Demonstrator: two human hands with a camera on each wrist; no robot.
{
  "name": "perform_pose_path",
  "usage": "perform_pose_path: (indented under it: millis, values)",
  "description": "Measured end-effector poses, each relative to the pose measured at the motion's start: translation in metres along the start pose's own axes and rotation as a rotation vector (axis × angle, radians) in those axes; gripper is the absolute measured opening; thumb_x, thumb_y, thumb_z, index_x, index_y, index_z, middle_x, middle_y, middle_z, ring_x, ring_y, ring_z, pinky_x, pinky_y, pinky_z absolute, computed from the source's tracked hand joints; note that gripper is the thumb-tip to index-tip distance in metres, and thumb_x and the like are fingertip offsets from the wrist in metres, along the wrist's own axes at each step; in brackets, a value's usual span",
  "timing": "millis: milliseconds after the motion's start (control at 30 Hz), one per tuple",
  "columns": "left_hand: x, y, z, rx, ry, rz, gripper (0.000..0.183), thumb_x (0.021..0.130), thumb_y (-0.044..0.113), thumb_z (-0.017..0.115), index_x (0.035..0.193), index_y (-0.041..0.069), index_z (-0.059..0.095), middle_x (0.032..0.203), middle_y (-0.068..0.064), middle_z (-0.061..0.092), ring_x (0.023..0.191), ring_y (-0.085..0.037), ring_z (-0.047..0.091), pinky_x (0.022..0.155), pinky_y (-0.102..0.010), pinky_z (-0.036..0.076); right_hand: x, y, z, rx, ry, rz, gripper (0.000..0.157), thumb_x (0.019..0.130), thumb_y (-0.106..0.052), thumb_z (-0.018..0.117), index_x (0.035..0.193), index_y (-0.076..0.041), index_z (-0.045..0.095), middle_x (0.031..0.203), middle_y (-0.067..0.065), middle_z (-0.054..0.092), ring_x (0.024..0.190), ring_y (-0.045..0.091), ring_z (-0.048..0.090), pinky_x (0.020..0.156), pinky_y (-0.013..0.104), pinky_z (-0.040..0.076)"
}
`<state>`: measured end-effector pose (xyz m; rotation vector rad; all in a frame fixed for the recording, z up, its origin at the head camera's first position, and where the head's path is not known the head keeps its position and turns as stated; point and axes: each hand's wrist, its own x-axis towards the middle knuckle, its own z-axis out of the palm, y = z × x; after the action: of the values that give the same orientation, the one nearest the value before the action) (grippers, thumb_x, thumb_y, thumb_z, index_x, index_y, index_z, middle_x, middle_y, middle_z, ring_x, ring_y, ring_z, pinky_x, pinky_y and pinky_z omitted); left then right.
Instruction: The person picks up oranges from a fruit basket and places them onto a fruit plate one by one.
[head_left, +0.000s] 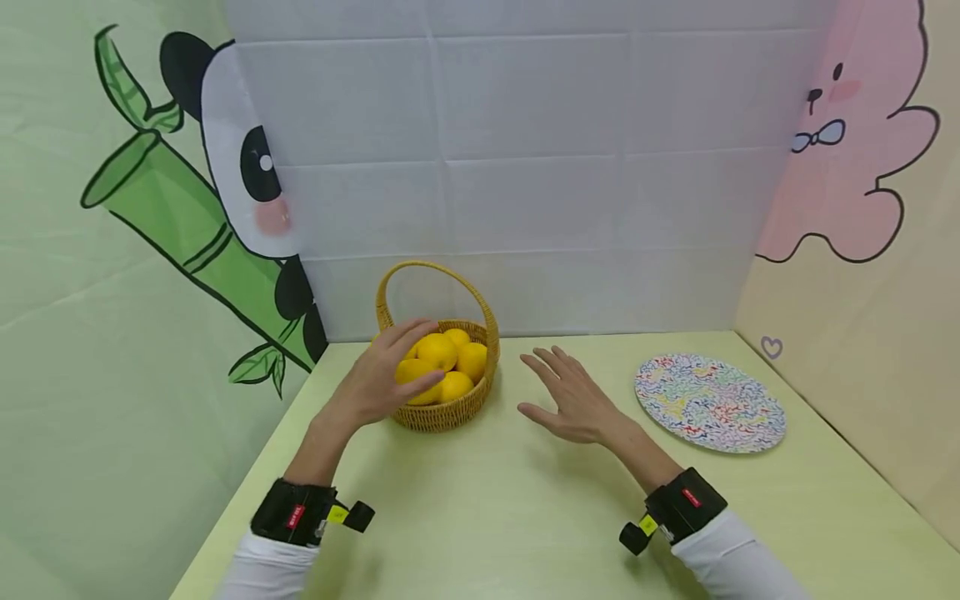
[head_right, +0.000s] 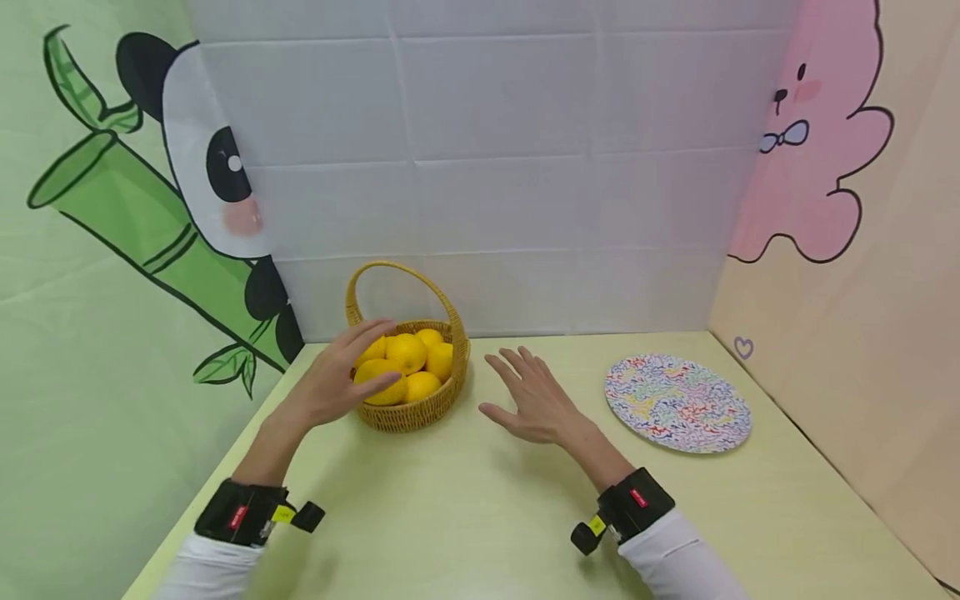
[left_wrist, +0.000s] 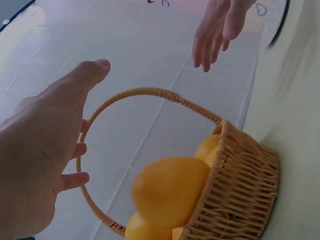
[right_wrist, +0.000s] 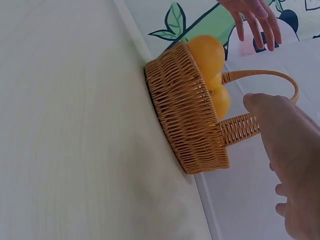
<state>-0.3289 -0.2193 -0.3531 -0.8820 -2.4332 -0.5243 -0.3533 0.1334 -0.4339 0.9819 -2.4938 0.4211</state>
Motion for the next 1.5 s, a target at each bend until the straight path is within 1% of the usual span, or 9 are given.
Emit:
perform_pose_path:
  millis: [167, 467, 567, 733, 867, 1000, 1133, 1300, 1500]
  values:
    - [-0.001, -0.026, -0.019, 0.012, 0.092, -0.070, 0.073, 0.094, 0.044, 0.074, 0.155, 0.015, 0.047, 0.158, -0.009, 0.042, 0.140, -0.032, 0.040, 0.107, -0.061, 0.041, 0.014, -0.011, -0.003, 0.015, -0.008, -0.003, 0.081, 0.099, -0.059, 0.056, 0.162, -0.013, 0.034, 0.162, 0.017, 0.034, 0.150, 0.037, 0.018, 0.119, 0.060, 0.021]
    - [0.014, -0.082, -0.041, 0.107, 0.372, -0.031, 0.058, 0.089, 0.024, 0.078, 0.140, 0.002, 0.060, 0.138, -0.019, 0.058, 0.127, -0.035, 0.051, 0.105, -0.056, 0.043, 0.047, -0.027, -0.004, -0.068, 0.046, -0.060, 0.079, 0.100, -0.052, 0.058, 0.160, -0.007, 0.034, 0.160, 0.020, 0.035, 0.149, 0.040, 0.018, 0.118, 0.061, 0.021]
    - [0.023, -0.096, -0.045, 0.116, 0.402, -0.065, 0.056, 0.091, 0.024, 0.075, 0.140, 0.001, 0.060, 0.136, -0.020, 0.059, 0.126, -0.036, 0.052, 0.104, -0.056, 0.043, 0.057, -0.032, -0.004, -0.068, 0.055, -0.046, 0.079, 0.101, -0.052, 0.057, 0.161, -0.007, 0.032, 0.161, 0.020, 0.033, 0.150, 0.040, 0.016, 0.118, 0.062, 0.022]
    - [0.036, -0.109, -0.049, 0.109, 0.292, -0.213, 0.066, 0.097, 0.034, 0.070, 0.152, 0.004, 0.048, 0.148, -0.022, 0.049, 0.132, -0.040, 0.045, 0.107, -0.060, 0.038, 0.076, -0.040, -0.003, -0.059, 0.073, -0.020, 0.081, 0.103, -0.051, 0.055, 0.162, -0.005, 0.026, 0.162, 0.020, 0.031, 0.149, 0.041, 0.017, 0.118, 0.061, 0.022]
    - [0.048, -0.111, -0.047, 0.032, 0.175, -0.345, 0.072, 0.101, 0.038, 0.064, 0.161, 0.010, 0.034, 0.159, -0.020, 0.036, 0.140, -0.041, 0.036, 0.110, -0.064, 0.032, 0.090, -0.045, -0.002, -0.008, 0.102, 0.031, 0.083, 0.103, -0.046, 0.056, 0.164, -0.002, 0.019, 0.163, 0.018, 0.030, 0.149, 0.036, 0.019, 0.120, 0.055, 0.023]
    - [0.061, -0.111, -0.039, -0.073, 0.135, -0.420, 0.075, 0.103, 0.037, 0.062, 0.164, 0.012, 0.027, 0.163, -0.018, 0.030, 0.143, -0.039, 0.030, 0.112, -0.065, 0.029, 0.102, -0.049, 0.001, 0.153, 0.113, 0.109, 0.083, 0.104, -0.042, 0.056, 0.164, -0.001, 0.016, 0.162, 0.017, 0.030, 0.147, 0.030, 0.028, 0.119, 0.049, 0.029]
    - [0.077, -0.106, -0.030, -0.144, 0.123, -0.444, 0.078, 0.102, 0.037, 0.063, 0.164, 0.009, 0.025, 0.161, -0.019, 0.033, 0.143, -0.039, 0.031, 0.113, -0.063, 0.029, 0.110, -0.052, 0.003, 0.384, 0.121, 0.227, 0.078, 0.105, -0.036, 0.058, 0.163, -0.002, 0.019, 0.160, 0.017, 0.035, 0.142, 0.027, 0.037, 0.114, 0.047, 0.038]
    - [0.093, -0.099, -0.021, -0.245, 0.070, -0.478, 0.076, 0.103, 0.038, 0.062, 0.164, 0.010, 0.026, 0.158, -0.021, 0.038, 0.140, -0.040, 0.036, 0.112, -0.061, 0.034, 0.115, -0.054, 0.004, 0.584, 0.174, 0.346, 0.064, 0.105, -0.029, 0.061, 0.157, -0.003, 0.035, 0.132, 0.015, 0.058, 0.111, 0.023, 0.059, 0.090, 0.041, 0.055]
    - [0.101, -0.096, -0.010, -0.277, 0.031, -0.541, 0.067, 0.105, 0.048, 0.053, 0.159, 0.011, 0.037, 0.151, -0.021, 0.046, 0.139, -0.040, 0.038, 0.110, -0.062, 0.035, 0.122, -0.048, 0.011, 0.579, 0.211, 0.349, 0.038, 0.108, -0.027, 0.056, 0.135, 0.000, 0.052, 0.098, 0.009, 0.061, 0.079, 0.018, 0.056, 0.062, 0.026, 0.048]
